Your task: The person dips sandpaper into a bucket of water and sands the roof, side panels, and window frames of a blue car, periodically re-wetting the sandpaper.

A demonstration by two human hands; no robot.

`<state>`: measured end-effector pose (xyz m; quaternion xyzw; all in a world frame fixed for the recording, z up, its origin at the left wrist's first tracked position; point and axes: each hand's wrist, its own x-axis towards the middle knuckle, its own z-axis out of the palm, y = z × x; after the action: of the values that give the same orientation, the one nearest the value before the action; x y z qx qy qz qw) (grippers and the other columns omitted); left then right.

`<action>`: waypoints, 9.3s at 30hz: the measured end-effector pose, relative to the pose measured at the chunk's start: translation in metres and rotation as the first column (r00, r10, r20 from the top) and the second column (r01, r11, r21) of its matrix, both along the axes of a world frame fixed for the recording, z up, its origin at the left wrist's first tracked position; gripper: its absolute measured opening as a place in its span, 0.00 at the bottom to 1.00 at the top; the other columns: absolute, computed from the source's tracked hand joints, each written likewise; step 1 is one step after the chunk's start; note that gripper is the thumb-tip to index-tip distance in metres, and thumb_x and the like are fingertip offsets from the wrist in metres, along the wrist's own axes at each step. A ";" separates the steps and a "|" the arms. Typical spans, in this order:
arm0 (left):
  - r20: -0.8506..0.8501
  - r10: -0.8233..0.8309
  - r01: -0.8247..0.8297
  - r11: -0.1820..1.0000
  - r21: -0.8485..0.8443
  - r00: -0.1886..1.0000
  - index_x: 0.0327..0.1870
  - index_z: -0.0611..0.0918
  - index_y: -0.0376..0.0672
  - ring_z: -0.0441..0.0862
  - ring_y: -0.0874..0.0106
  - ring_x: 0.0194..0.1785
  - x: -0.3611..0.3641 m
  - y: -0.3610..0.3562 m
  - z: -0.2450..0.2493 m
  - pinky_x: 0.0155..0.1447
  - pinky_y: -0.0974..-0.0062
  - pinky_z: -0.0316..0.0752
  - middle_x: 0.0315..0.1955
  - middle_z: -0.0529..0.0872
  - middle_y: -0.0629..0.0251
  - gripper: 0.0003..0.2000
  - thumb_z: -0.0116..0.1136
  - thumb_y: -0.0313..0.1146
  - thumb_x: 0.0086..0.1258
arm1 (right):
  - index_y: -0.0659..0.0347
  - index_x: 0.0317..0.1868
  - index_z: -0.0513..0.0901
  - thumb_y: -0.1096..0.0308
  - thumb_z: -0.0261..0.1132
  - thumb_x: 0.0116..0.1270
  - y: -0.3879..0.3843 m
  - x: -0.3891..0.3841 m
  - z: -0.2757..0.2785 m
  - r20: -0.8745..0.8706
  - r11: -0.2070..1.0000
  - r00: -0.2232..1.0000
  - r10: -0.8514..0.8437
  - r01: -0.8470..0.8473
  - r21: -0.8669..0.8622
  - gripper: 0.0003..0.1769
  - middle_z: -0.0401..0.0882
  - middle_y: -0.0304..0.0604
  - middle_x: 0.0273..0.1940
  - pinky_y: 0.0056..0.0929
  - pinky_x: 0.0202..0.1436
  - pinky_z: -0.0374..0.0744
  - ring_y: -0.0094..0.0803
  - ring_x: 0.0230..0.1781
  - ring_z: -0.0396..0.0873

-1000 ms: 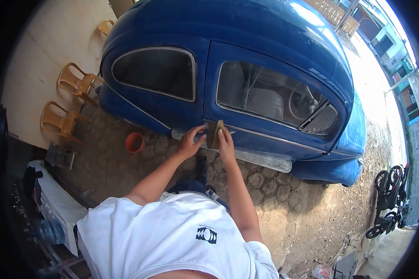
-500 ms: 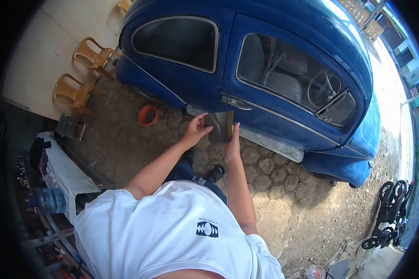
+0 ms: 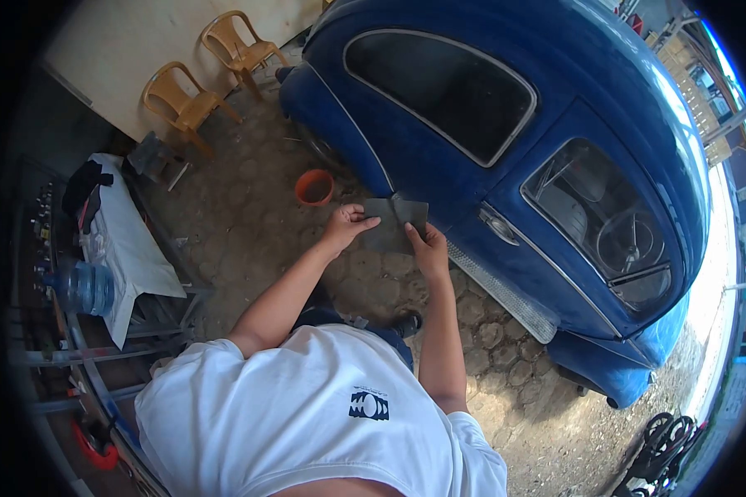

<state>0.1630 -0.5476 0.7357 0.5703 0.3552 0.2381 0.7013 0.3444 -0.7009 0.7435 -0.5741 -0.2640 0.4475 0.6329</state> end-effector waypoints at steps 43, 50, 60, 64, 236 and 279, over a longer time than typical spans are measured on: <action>-0.555 0.380 -0.457 0.889 0.000 0.740 0.51 0.89 0.38 0.89 0.70 0.41 -0.199 0.473 -0.564 0.50 0.70 0.83 0.39 0.92 0.61 0.11 0.73 0.31 0.72 | 0.62 0.63 0.88 0.69 0.66 0.80 0.570 -0.159 -0.537 0.194 0.670 0.769 0.609 -0.368 -0.645 0.16 0.91 0.43 0.49 0.31 0.55 0.83 0.29 0.47 0.87; -0.618 0.402 -0.408 0.902 0.140 0.676 0.61 0.84 0.38 0.88 0.62 0.53 -0.180 0.527 -0.708 0.60 0.65 0.82 0.51 0.90 0.55 0.19 0.72 0.27 0.69 | 0.60 0.63 0.87 0.69 0.67 0.74 0.635 -0.164 -0.725 0.308 0.550 0.535 0.786 -0.380 -0.744 0.19 0.90 0.54 0.50 0.41 0.57 0.85 0.47 0.51 0.89; -0.857 0.117 0.462 0.801 0.380 0.502 0.74 0.77 0.38 0.76 0.53 0.77 -0.166 0.502 -0.815 0.75 0.56 0.77 0.74 0.77 0.48 0.25 0.58 0.38 0.79 | 0.56 0.74 0.78 0.68 0.70 0.70 0.655 -0.189 -0.815 0.553 0.490 -0.164 0.817 -0.311 -0.815 0.31 0.68 0.50 0.80 0.48 0.79 0.73 0.50 0.79 0.71; -0.934 -0.009 0.533 0.823 0.195 0.357 0.74 0.77 0.37 0.81 0.57 0.72 -0.153 0.514 -0.830 0.71 0.59 0.79 0.72 0.80 0.51 0.25 0.54 0.36 0.80 | 0.56 0.75 0.77 0.70 0.68 0.69 0.647 -0.190 -0.843 0.673 0.600 -0.198 0.712 -0.327 -0.730 0.32 0.71 0.47 0.79 0.54 0.82 0.69 0.47 0.81 0.68; -0.062 -0.711 0.610 0.552 0.569 0.701 0.82 0.74 0.48 0.63 0.60 0.87 0.128 0.775 0.040 0.80 0.61 0.69 0.82 0.72 0.59 0.26 0.48 0.51 0.91 | 0.35 0.86 0.67 0.72 0.65 0.73 0.718 -0.019 -0.078 0.902 0.680 -0.230 0.366 0.728 -0.091 0.43 0.61 0.25 0.87 0.56 0.88 0.61 0.38 0.87 0.59; -0.108 -0.718 0.625 0.509 0.592 0.688 0.83 0.72 0.46 0.58 0.58 0.89 0.129 0.776 0.037 0.77 0.62 0.75 0.84 0.68 0.57 0.27 0.57 0.43 0.88 | 0.63 0.62 0.84 0.59 0.77 0.72 0.715 -0.061 -0.119 0.433 0.215 0.254 -0.865 0.967 -0.139 0.25 0.86 0.50 0.54 0.48 0.70 0.76 0.53 0.60 0.82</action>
<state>0.2925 0.2286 0.7727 0.8295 -0.0401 0.0865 0.5503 0.2833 0.0144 0.6243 -0.7795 0.1424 -0.0584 0.6072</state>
